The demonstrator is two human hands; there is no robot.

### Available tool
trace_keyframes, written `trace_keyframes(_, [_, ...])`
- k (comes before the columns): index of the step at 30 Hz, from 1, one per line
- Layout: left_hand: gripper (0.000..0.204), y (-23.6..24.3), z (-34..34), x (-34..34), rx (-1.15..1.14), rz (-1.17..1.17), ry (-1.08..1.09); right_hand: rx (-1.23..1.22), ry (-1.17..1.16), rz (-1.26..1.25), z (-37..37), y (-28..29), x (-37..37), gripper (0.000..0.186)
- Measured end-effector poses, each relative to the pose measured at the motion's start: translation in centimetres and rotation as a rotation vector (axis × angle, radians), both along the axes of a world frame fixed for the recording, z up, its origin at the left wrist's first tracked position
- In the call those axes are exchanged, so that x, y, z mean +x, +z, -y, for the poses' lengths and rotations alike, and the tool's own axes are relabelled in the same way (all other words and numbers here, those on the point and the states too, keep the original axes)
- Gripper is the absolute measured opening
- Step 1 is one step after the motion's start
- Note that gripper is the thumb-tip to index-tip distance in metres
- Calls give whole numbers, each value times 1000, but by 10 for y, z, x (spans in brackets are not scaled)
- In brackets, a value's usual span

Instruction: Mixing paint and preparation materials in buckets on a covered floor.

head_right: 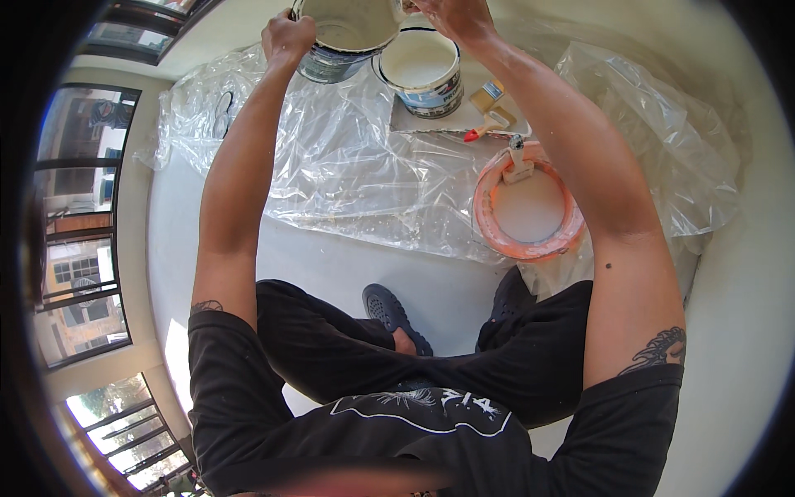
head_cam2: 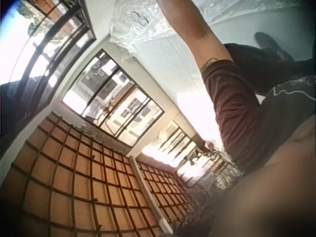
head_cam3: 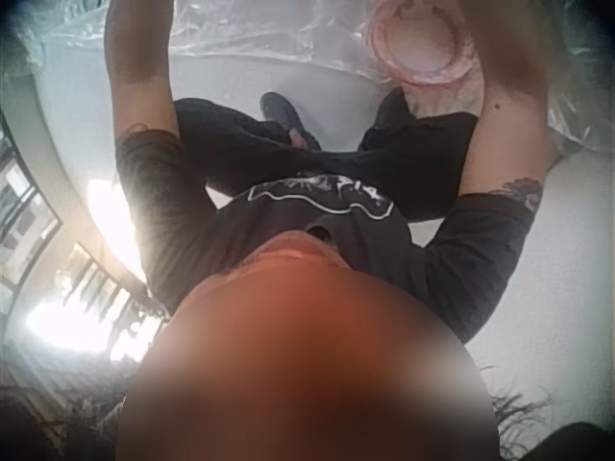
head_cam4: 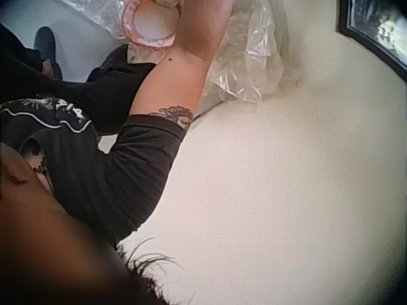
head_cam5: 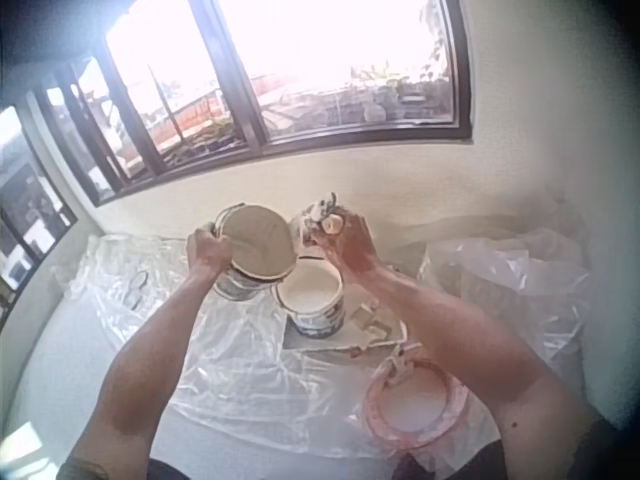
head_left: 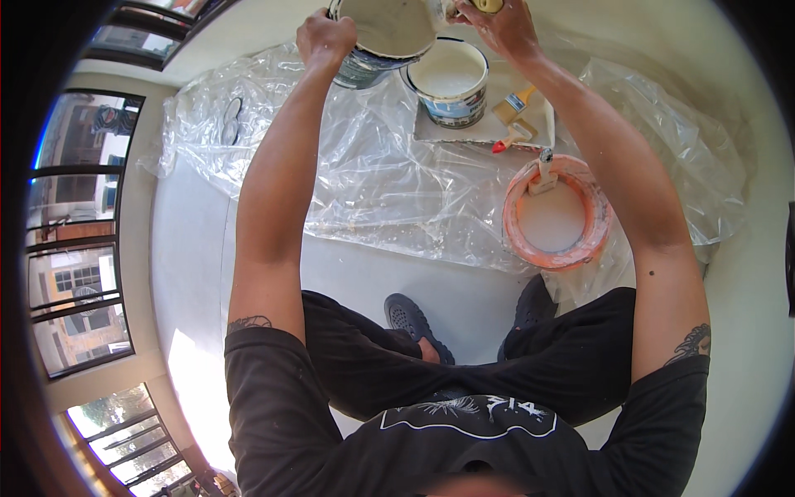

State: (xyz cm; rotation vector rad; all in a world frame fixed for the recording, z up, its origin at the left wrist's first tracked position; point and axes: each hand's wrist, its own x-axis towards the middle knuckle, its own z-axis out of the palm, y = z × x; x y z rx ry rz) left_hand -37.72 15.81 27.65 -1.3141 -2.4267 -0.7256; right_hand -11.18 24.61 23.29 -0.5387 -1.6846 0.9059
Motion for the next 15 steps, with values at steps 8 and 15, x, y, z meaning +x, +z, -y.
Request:
trace_keyframes(8, [37,11,17,-10,-108,233,52,146,-88,-14,-11,-1,8,15])
trace_keyframes(15, [32,-10,43,-54,60,656,76,-485,-11,-414,-40,-25,5,17])
